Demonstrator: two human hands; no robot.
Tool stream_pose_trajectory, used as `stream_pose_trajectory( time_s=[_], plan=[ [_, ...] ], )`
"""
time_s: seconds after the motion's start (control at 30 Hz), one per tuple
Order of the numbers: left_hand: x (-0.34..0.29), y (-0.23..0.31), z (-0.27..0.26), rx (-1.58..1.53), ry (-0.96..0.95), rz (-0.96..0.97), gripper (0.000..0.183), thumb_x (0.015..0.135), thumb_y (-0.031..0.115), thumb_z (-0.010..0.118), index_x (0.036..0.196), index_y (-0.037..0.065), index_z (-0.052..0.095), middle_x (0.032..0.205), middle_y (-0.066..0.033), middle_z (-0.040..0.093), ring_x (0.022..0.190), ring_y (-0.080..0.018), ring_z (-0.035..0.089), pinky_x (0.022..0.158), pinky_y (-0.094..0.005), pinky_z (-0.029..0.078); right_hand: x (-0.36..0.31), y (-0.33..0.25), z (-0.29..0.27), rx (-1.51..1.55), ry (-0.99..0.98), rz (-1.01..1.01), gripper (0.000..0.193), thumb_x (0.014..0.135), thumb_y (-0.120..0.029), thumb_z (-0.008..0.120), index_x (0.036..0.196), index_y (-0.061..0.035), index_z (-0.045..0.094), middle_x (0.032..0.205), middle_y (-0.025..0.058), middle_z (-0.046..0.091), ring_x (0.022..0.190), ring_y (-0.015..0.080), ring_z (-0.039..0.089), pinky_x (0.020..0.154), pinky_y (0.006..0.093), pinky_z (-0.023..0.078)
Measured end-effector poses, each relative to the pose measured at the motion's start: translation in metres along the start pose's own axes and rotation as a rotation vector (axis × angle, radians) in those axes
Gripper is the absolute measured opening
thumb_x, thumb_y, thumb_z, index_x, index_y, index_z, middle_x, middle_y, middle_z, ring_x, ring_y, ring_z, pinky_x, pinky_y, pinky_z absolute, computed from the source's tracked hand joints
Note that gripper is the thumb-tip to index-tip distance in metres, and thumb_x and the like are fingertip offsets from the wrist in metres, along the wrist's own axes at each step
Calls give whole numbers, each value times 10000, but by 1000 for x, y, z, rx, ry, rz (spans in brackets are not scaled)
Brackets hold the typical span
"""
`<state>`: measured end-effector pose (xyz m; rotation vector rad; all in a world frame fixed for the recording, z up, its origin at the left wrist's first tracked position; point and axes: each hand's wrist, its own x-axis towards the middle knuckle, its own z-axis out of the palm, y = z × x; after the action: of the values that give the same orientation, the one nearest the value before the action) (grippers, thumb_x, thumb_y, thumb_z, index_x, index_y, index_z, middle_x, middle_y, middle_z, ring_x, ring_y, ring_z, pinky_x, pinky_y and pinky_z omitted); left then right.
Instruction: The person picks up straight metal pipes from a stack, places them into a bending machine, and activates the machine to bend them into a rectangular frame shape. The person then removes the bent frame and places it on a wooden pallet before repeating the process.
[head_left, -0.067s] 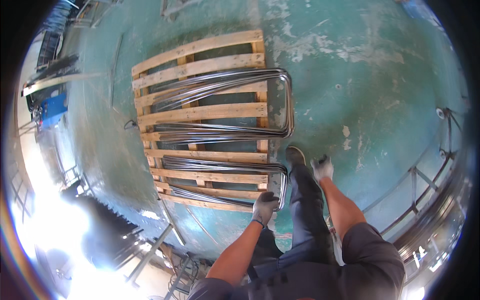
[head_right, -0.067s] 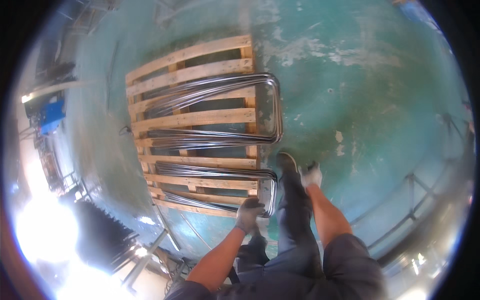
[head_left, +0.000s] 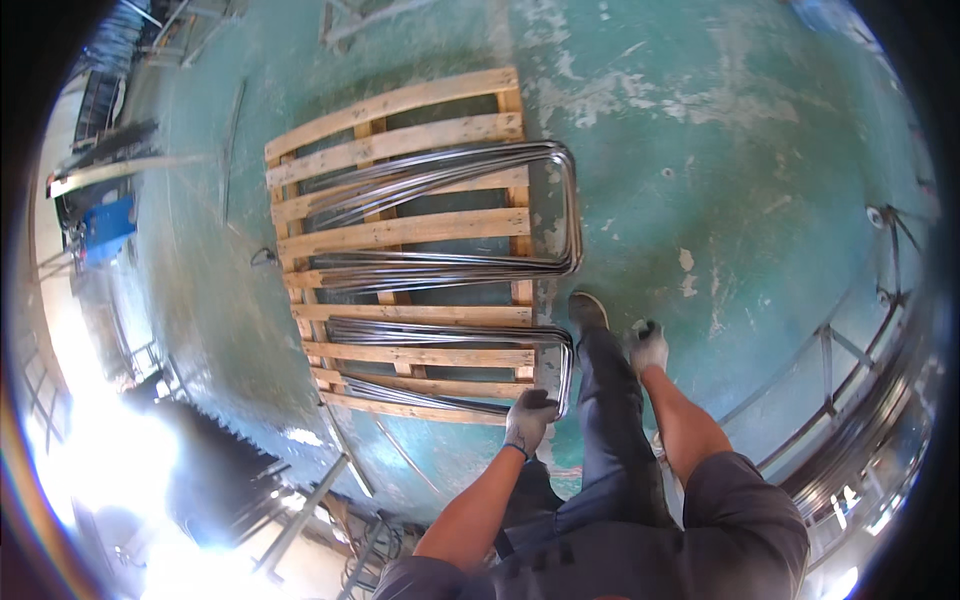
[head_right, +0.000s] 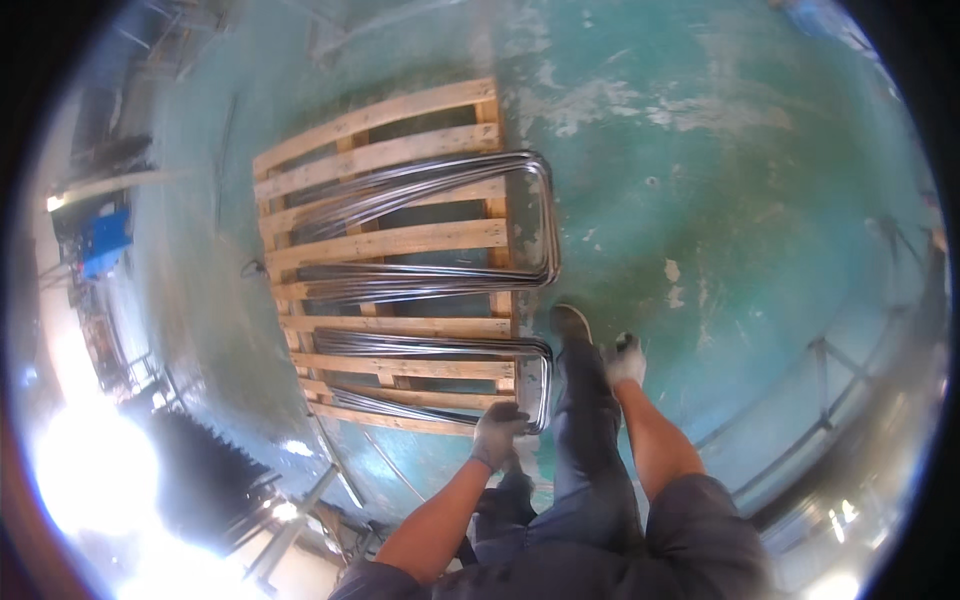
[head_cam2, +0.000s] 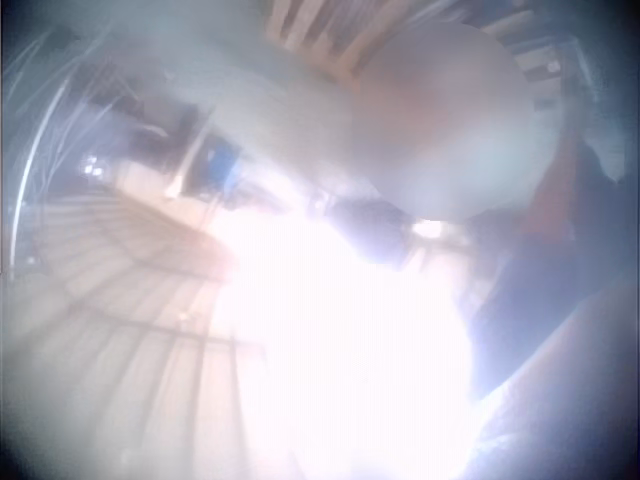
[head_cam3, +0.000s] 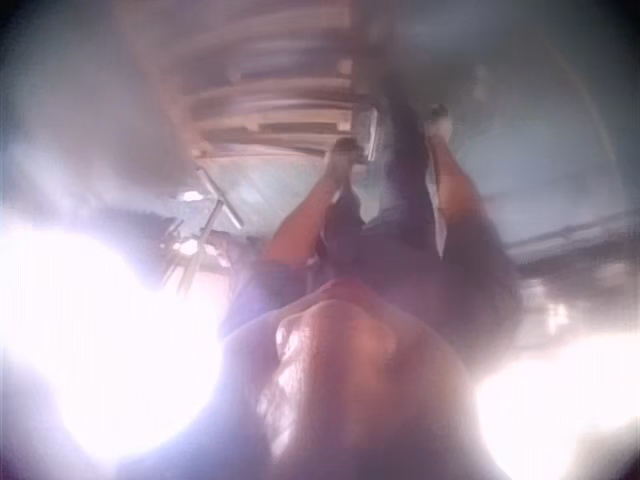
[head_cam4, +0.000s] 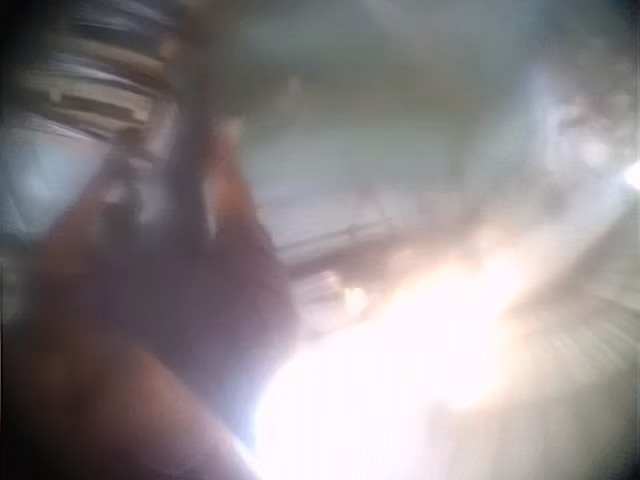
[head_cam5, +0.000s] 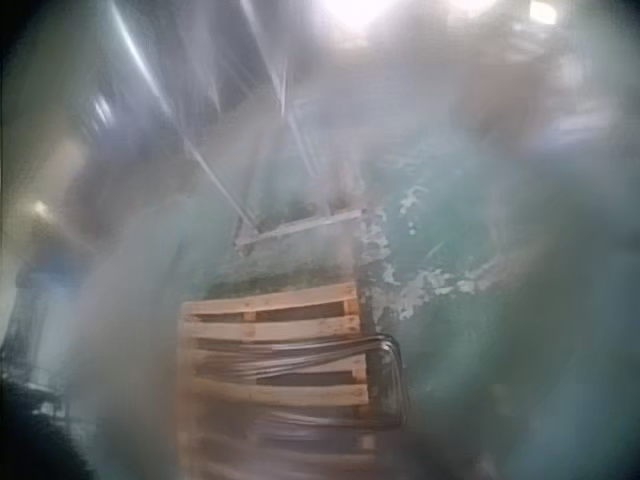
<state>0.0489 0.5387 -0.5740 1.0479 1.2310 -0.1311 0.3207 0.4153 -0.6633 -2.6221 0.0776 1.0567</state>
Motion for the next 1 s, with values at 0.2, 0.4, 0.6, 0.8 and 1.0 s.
stream_pose_trajectory(
  time_s=[0.2, 0.4, 0.6, 0.8, 1.0],
  plan=[
    [-120, -18, -16, 12, -187, -107, 351, 843, -33, 689, 1188, -36, 620, 1014, -117, 726, 884, -209, 713, 802, -351, 604, -200, 129, -82, 146, 28, 69, 583, 866, -271, 794, 1360, -22, 609, 1155, 205, 751, 1097, 375, 717, 968, 448, 557],
    [-226, -17, -41, 58, -227, 148, 332, 837, -30, 717, 1152, -64, 618, 992, -173, 726, 796, -256, 719, 712, -361, 606, -450, 266, -90, 289, 173, 89, 502, 872, -257, 771, 1319, -66, 647, 1161, 157, 764, 1097, 342, 730, 965, 438, 564],
    [-313, -58, -70, 199, -252, 116, 376, 816, -32, 640, 1186, -62, 578, 984, -193, 698, 752, -289, 727, 709, -383, 630, -609, 401, -121, 382, 946, 160, 432, 858, -167, 768, 1266, -113, 638, 1041, 137, 718, 988, 361, 692, 856, 470, 558],
    [-412, -125, -47, 419, -351, -15, 397, 809, -67, 664, 1194, -86, 572, 1001, -218, 711, 760, -310, 732, 671, -415, 628, -598, 541, -162, 273, 877, 625, 1016, 727, -447, 907, 1499, 6, 426, 1398, 220, 569, 1298, 390, 545, 1120, 457, 446],
    [-475, -158, 28, 516, -378, 15, 370, 842, -52, 660, 1204, -81, 593, 1026, -198, 719, 807, -305, 739, 719, -403, 632, -567, 540, -211, 201, 494, 744, 1091, 634, -587, 943, 1424, -6, 464, 1381, 183, 559, 1277, 328, 550, 1043, 434, 492]
  ],
)
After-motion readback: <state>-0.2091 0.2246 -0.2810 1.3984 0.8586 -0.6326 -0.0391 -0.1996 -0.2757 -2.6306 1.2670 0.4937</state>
